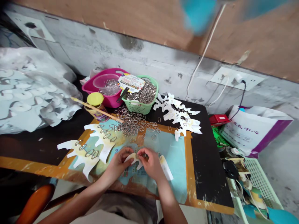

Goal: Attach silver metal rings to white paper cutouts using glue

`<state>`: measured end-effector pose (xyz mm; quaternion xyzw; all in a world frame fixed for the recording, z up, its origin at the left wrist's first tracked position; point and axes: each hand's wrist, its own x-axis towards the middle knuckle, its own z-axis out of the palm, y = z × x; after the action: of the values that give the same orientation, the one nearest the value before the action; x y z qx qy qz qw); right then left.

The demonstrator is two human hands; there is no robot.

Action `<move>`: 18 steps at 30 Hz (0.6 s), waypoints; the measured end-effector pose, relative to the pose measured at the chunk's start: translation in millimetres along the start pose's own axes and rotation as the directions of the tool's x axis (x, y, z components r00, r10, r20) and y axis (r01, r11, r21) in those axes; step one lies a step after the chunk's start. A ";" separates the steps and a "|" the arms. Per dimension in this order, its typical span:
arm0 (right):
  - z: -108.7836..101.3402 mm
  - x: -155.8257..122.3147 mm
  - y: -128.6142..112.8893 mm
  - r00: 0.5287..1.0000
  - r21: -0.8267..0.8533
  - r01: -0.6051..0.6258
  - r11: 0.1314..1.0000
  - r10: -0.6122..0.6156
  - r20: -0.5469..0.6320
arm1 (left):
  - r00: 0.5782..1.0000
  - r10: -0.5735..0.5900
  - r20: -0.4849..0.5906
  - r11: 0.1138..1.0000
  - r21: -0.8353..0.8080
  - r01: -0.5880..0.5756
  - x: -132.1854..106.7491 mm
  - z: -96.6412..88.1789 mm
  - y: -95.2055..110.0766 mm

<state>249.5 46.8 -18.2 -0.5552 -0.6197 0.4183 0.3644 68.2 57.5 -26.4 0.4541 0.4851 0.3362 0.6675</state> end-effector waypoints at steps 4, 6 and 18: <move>5.1 1.3 -0.6 0.995 -0.109 0.069 0.992 -0.077 -0.066 | 1.000 0.006 -0.012 1.000 -0.019 -0.006 0.8 -1.4 -2.7; 7.7 1.8 0.0 0.989 -0.135 0.093 0.986 -0.107 -0.104 | 1.000 0.011 -0.006 0.999 -0.033 -0.011 0.3 -2.2 -1.3; 22.0 0.3 7.1 0.989 -0.322 0.114 0.940 -0.138 -0.055 | 0.995 0.103 0.002 0.989 0.111 -0.102 -10.7 -6.7 -12.1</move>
<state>232.0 44.8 -33.3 -0.5815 -0.6988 0.2671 0.3197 58.7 45.4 -34.7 0.5141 0.4800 0.3434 0.6224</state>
